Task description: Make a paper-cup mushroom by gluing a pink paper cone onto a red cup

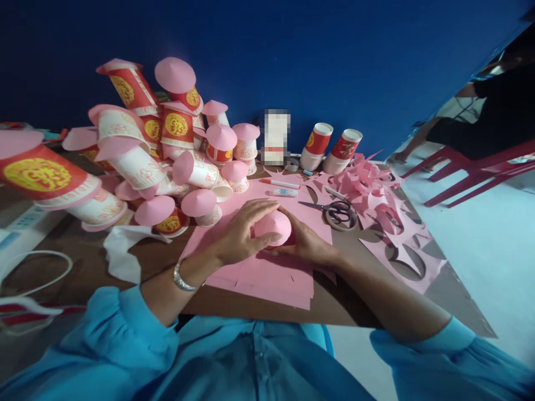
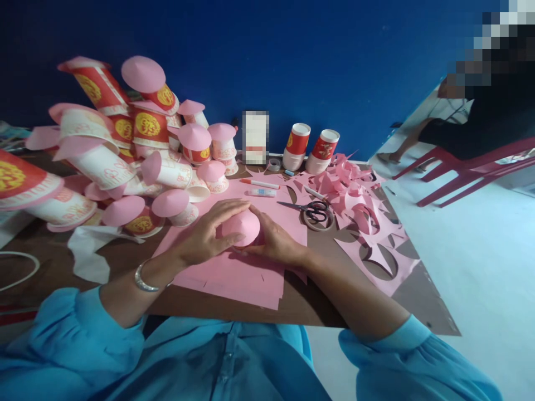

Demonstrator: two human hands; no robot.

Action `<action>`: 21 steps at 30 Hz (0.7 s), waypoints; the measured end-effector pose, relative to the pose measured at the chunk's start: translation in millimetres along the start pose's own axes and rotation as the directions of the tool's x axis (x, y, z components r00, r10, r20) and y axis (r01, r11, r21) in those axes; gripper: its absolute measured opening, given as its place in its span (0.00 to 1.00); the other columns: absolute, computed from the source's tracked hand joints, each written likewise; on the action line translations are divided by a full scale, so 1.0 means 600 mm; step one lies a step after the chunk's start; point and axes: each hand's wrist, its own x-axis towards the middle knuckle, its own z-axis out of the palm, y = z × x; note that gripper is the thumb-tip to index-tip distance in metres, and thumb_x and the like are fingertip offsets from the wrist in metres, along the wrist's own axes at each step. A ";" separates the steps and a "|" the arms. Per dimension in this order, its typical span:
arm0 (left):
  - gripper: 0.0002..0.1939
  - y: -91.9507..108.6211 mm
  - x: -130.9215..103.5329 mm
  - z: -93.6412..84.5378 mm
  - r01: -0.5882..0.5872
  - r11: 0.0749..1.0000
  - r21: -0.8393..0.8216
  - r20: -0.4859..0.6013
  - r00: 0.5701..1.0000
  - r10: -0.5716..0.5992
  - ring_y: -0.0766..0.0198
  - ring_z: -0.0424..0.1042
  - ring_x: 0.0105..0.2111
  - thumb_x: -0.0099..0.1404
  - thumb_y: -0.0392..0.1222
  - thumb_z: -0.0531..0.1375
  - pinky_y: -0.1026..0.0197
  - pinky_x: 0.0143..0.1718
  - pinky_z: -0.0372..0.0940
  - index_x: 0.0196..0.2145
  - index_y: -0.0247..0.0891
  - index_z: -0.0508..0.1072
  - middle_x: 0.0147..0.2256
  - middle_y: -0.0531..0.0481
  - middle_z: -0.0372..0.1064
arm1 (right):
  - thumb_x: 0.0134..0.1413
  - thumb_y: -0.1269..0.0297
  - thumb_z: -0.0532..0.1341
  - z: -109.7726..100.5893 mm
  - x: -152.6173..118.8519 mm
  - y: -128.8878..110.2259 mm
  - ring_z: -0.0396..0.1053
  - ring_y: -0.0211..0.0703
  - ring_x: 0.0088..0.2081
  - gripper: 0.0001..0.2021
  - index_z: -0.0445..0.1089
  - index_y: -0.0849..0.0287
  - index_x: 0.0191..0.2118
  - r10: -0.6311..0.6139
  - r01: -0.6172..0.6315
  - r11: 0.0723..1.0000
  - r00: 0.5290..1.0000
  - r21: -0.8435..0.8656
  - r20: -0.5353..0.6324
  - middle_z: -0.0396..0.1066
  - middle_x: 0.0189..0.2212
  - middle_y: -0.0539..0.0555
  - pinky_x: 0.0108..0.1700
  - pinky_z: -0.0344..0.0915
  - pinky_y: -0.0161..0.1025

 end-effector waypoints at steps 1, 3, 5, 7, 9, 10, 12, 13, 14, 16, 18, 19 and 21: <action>0.31 -0.001 0.000 0.000 -0.010 1.000 0.025 0.002 1.000 0.010 0.47 0.65 0.66 0.70 0.54 0.64 0.36 0.67 0.64 0.67 0.44 0.66 0.65 0.38 0.67 | 0.50 0.45 0.74 0.001 0.000 0.001 0.56 0.65 0.73 0.55 0.44 0.54 0.76 -0.006 0.006 1.000 1.000 -0.009 -0.006 0.54 0.73 0.67 0.71 0.59 0.64; 0.33 -0.001 -0.001 0.001 -0.030 0.996 0.081 0.021 0.999 0.028 0.46 0.63 0.68 0.71 0.56 0.62 0.35 0.69 0.60 0.68 0.42 0.64 0.67 0.36 0.65 | 0.50 0.44 0.74 0.003 0.001 0.000 0.60 0.65 0.70 0.52 0.50 0.54 0.74 -0.023 0.023 1.000 1.000 -0.006 -0.014 0.59 0.70 0.66 0.70 0.62 0.64; 0.33 -0.001 -0.002 0.001 -0.049 0.990 0.130 0.045 0.998 0.043 0.46 0.60 0.70 0.72 0.56 0.61 0.34 0.70 0.57 0.68 0.40 0.62 0.68 0.36 0.63 | 0.50 0.44 0.74 0.003 0.001 -0.006 0.66 0.65 0.66 0.47 0.58 0.54 0.71 -0.021 0.022 1.000 1.000 0.016 -0.017 0.65 0.67 0.65 0.67 0.66 0.62; 0.32 -0.001 -0.004 0.002 -0.057 0.986 0.158 0.065 0.997 0.048 0.46 0.59 0.70 0.73 0.55 0.59 0.34 0.71 0.55 0.69 0.40 0.61 0.69 0.36 0.61 | 0.50 0.44 0.74 0.001 0.002 -0.015 0.70 0.63 0.62 0.41 0.64 0.55 0.66 0.004 -0.004 0.999 1.000 0.041 -0.014 0.69 0.63 0.64 0.64 0.69 0.60; 0.31 -0.002 -0.005 0.002 -0.052 0.984 0.171 0.073 0.997 0.040 0.47 0.59 0.71 0.74 0.54 0.57 0.35 0.72 0.54 0.70 0.40 0.60 0.69 0.36 0.61 | 0.51 0.44 0.74 -0.001 0.003 -0.023 0.73 0.62 0.59 0.39 0.67 0.56 0.64 0.030 -0.029 0.998 0.999 0.054 -0.013 0.71 0.61 0.64 0.62 0.71 0.58; 0.31 -0.003 -0.005 0.002 -0.051 0.983 0.174 0.075 0.996 0.038 0.47 0.58 0.71 0.75 0.53 0.57 0.35 0.72 0.54 0.70 0.40 0.60 0.69 0.36 0.61 | 0.50 0.44 0.74 -0.001 0.003 -0.025 0.74 0.62 0.58 0.38 0.68 0.56 0.63 0.035 -0.034 0.998 0.999 0.053 -0.013 0.72 0.60 0.64 0.62 0.72 0.58; 0.31 -0.003 -0.007 0.003 -0.056 0.982 0.178 0.080 0.996 0.042 0.47 0.58 0.71 0.75 0.53 0.56 0.36 0.72 0.53 0.70 0.40 0.59 0.70 0.36 0.60 | 0.51 0.44 0.74 -0.002 0.003 -0.023 0.74 0.62 0.58 0.38 0.67 0.56 0.64 0.025 -0.024 0.999 1.000 0.033 -0.011 0.72 0.60 0.63 0.62 0.72 0.58; 0.32 -0.003 -0.007 0.003 -0.061 0.982 0.181 0.085 0.995 0.046 0.47 0.57 0.72 0.76 0.53 0.55 0.36 0.72 0.53 0.71 0.41 0.57 0.70 0.36 0.59 | 0.52 0.44 0.73 -0.002 0.002 -0.019 0.73 0.63 0.60 0.39 0.66 0.55 0.65 0.007 -0.007 1.000 1.000 0.011 -0.008 0.71 0.61 0.64 0.63 0.71 0.59; 0.33 -0.003 -0.008 0.002 -0.066 0.980 0.185 0.092 0.995 0.049 0.47 0.55 0.72 0.76 0.54 0.55 0.36 0.72 0.52 0.73 0.41 0.54 0.71 0.36 0.57 | 0.52 0.44 0.73 -0.002 0.002 -0.013 0.71 0.64 0.62 0.42 0.63 0.55 0.68 -0.020 0.020 1.000 1.000 -0.019 -0.008 0.70 0.62 0.64 0.64 0.70 0.60; 0.39 -0.001 -0.009 0.001 -0.071 0.976 0.204 0.104 0.993 0.050 0.45 0.50 0.74 0.75 0.58 0.54 0.35 0.73 0.50 0.75 0.42 0.46 0.74 0.35 0.50 | 0.52 0.44 0.73 -0.003 -0.001 0.001 0.64 0.66 0.67 0.49 0.53 0.54 0.73 -0.100 0.098 0.991 0.995 -0.095 -0.011 0.63 0.67 0.67 0.67 0.67 0.63; 0.45 0.001 -0.011 -0.001 -0.077 0.969 0.236 0.106 0.993 0.054 0.42 0.43 0.76 0.74 0.62 0.53 0.34 0.74 0.47 0.76 0.41 0.37 0.75 0.33 0.42 | 0.52 0.45 0.73 -0.007 -0.005 0.013 0.56 0.66 0.72 0.57 0.39 0.54 0.77 -0.193 0.190 0.966 0.981 -0.174 -0.004 0.55 0.72 0.69 0.69 0.62 0.66; 0.47 0.002 -0.011 -0.002 -0.082 0.963 0.255 0.105 0.993 0.057 0.41 0.41 0.76 0.73 0.64 0.53 0.33 0.74 0.46 0.77 0.41 0.34 0.76 0.32 0.39 | 0.52 0.45 0.73 -0.011 -0.007 0.017 0.53 0.66 0.73 0.60 0.34 0.53 0.77 -0.229 0.225 0.952 0.973 -0.210 0.005 0.51 0.73 0.69 0.70 0.60 0.67; 0.52 0.005 -0.012 -0.005 -0.096 0.950 0.297 0.099 0.993 0.070 0.39 0.38 0.76 0.71 0.67 0.54 0.33 0.74 0.44 0.77 0.40 0.31 0.76 0.31 0.37 | 0.54 0.47 0.73 -0.022 -0.012 0.016 0.47 0.66 0.75 0.62 0.26 0.51 0.77 -0.252 0.249 0.930 0.967 -0.271 0.024 0.45 0.76 0.68 0.72 0.57 0.68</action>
